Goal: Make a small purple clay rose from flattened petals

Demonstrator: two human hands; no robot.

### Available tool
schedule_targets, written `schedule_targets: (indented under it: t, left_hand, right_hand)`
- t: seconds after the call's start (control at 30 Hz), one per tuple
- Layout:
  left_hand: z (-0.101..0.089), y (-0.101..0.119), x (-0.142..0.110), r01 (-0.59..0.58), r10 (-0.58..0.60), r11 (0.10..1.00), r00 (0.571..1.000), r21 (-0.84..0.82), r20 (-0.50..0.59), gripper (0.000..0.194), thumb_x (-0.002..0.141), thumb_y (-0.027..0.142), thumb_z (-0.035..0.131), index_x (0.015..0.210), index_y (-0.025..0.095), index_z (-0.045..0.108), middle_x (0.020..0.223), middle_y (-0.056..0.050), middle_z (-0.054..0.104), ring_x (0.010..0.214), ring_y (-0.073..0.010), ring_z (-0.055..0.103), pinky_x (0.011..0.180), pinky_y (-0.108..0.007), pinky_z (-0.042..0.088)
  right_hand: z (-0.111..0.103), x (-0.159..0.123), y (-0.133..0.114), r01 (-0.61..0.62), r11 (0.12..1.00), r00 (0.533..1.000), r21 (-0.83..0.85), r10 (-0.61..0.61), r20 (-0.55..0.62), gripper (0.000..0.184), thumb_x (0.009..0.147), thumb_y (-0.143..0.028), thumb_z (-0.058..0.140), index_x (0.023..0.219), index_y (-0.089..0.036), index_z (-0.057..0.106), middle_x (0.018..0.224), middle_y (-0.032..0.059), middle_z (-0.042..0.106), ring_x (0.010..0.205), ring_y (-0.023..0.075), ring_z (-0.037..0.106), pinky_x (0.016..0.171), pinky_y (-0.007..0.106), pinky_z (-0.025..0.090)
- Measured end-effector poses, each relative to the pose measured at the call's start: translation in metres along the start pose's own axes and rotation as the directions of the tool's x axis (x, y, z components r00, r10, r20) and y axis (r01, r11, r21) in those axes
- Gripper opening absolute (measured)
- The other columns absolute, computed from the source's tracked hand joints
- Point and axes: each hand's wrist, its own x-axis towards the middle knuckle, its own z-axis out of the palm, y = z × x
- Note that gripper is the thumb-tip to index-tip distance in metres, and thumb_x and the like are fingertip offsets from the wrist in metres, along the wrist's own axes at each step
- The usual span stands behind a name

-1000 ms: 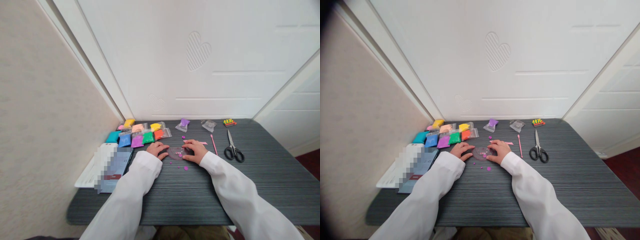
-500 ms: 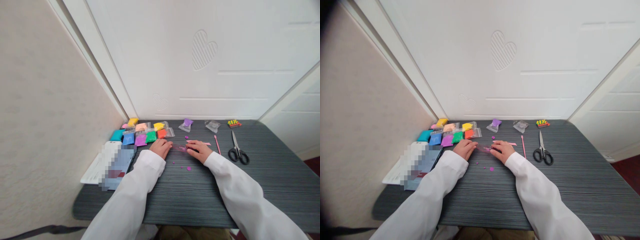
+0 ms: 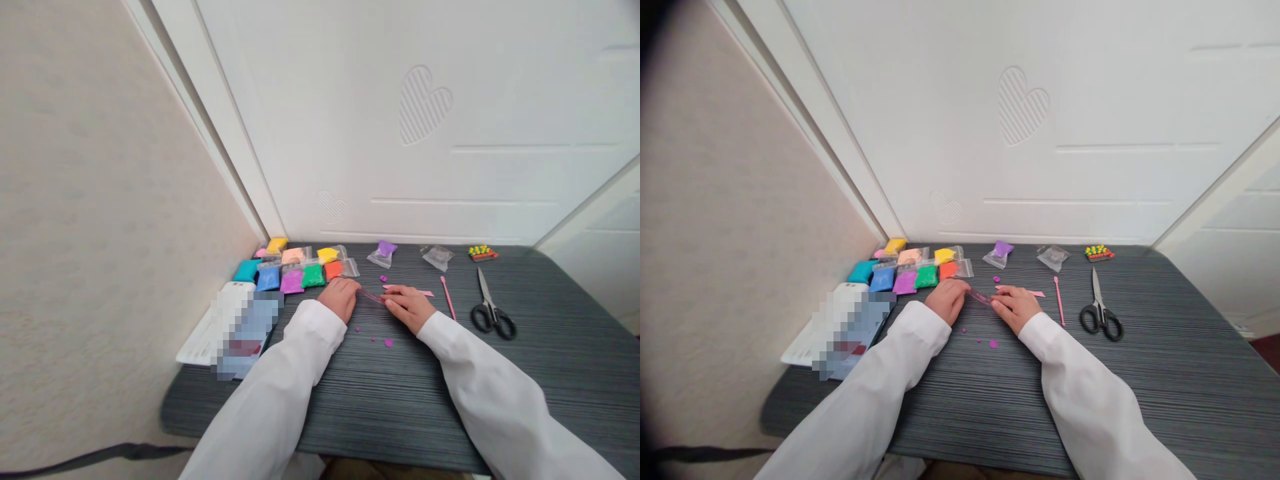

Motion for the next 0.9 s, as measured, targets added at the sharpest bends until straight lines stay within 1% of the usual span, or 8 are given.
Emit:
schedule_targets:
  t: [0.13,0.23,0.33,0.4,0.5,0.6,0.77,0.9]
  left_hand:
    - [-0.001,-0.001,-0.001,0.114,-0.118,0.990,0.992,-0.084,-0.048,0.019,0.078,0.013,0.039,0.088,0.016,0.056,0.086,-0.006,0.060,0.086,-0.0151,0.051,0.080,-0.030,0.041]
    - [-0.004,0.000,0.000,0.208,-0.223,0.964,0.972,-0.168,-0.076,0.018,0.077,0.016,0.041,0.085,0.016,0.057,0.084,-0.006,0.060,0.086,-0.0157,0.052,0.080,-0.030,0.041]
    - [-0.007,0.000,0.001,0.315,-0.349,0.909,0.933,-0.272,-0.086,0.017,0.076,0.019,0.042,0.083,0.016,0.058,0.083,-0.006,0.060,0.081,-0.0155,0.053,0.075,-0.029,0.042]
    - [-0.008,0.000,0.002,0.391,-0.443,0.850,0.893,-0.354,-0.079,0.017,0.075,0.021,0.044,0.082,0.017,0.059,0.082,-0.005,0.059,0.078,-0.0152,0.053,0.072,-0.029,0.042]
    - [-0.007,0.000,0.003,0.486,-0.569,0.717,0.822,-0.499,-0.018,0.017,0.073,0.025,0.046,0.080,0.016,0.059,0.079,-0.005,0.060,0.072,-0.0140,0.054,0.067,-0.027,0.042]
    - [-0.006,0.004,0.004,0.538,-0.641,0.539,0.761,-0.648,0.100,0.021,0.072,0.031,0.047,0.080,0.014,0.057,0.067,-0.002,0.057,0.055,-0.0097,0.051,0.052,-0.023,0.041]
    - [-0.007,0.018,0.007,0.572,-0.653,0.246,0.695,-0.783,0.302,0.033,0.067,0.043,0.052,0.080,0.013,0.056,0.055,0.001,0.053,0.040,-0.0059,0.044,0.039,-0.019,0.035]
    - [-0.013,0.026,0.009,0.591,-0.630,0.116,0.665,-0.798,0.401,0.035,0.062,0.043,0.058,0.074,0.011,0.058,0.057,-0.002,0.056,0.040,-0.0069,0.047,0.037,-0.019,0.035]
  right_hand:
    - [-0.001,-0.001,0.001,0.013,0.999,1.000,0.034,-0.014,0.004,0.034,0.074,-0.041,0.048,0.099,-0.021,0.060,0.104,0.0078,0.057,0.100,0.0217,0.049,0.085,0.040,0.038]
    - [-0.002,0.000,0.001,0.013,0.998,1.000,0.064,-0.013,0.000,0.026,0.073,-0.035,0.050,0.091,-0.022,0.063,0.099,0.0066,0.059,0.097,0.0208,0.051,0.084,0.039,0.039]
    - [-0.003,0.002,-0.001,-0.007,0.994,1.000,0.108,0.009,-0.017,0.020,0.076,-0.030,0.046,0.079,-0.021,0.064,0.090,0.0051,0.061,0.091,0.0182,0.053,0.083,0.036,0.040]
    - [-0.005,0.003,-0.005,-0.028,0.989,0.999,0.144,0.033,-0.029,0.018,0.075,-0.029,0.047,0.075,-0.020,0.063,0.084,0.0040,0.062,0.088,0.0168,0.054,0.082,0.033,0.040]
    - [-0.008,0.003,-0.012,-0.093,0.976,0.993,0.198,0.105,-0.052,0.017,0.075,-0.029,0.046,0.072,-0.019,0.060,0.078,0.0026,0.062,0.080,0.0151,0.056,0.076,0.030,0.042]
    - [-0.013,0.001,-0.021,-0.186,0.952,0.976,0.242,0.207,-0.066,0.022,0.077,-0.033,0.041,0.072,-0.017,0.057,0.071,0.0021,0.061,0.066,0.0136,0.055,0.063,0.027,0.044]
    - [-0.020,0.000,-0.035,-0.231,0.927,0.965,0.296,0.257,-0.054,0.022,0.078,-0.032,0.040,0.071,-0.017,0.055,0.070,0.0002,0.059,0.063,0.0115,0.053,0.062,0.025,0.042]
    - [-0.022,0.000,-0.039,-0.205,0.933,0.968,0.294,0.237,-0.077,0.020,0.077,-0.030,0.042,0.070,-0.018,0.055,0.071,0.0004,0.059,0.066,0.0122,0.053,0.065,0.026,0.041]
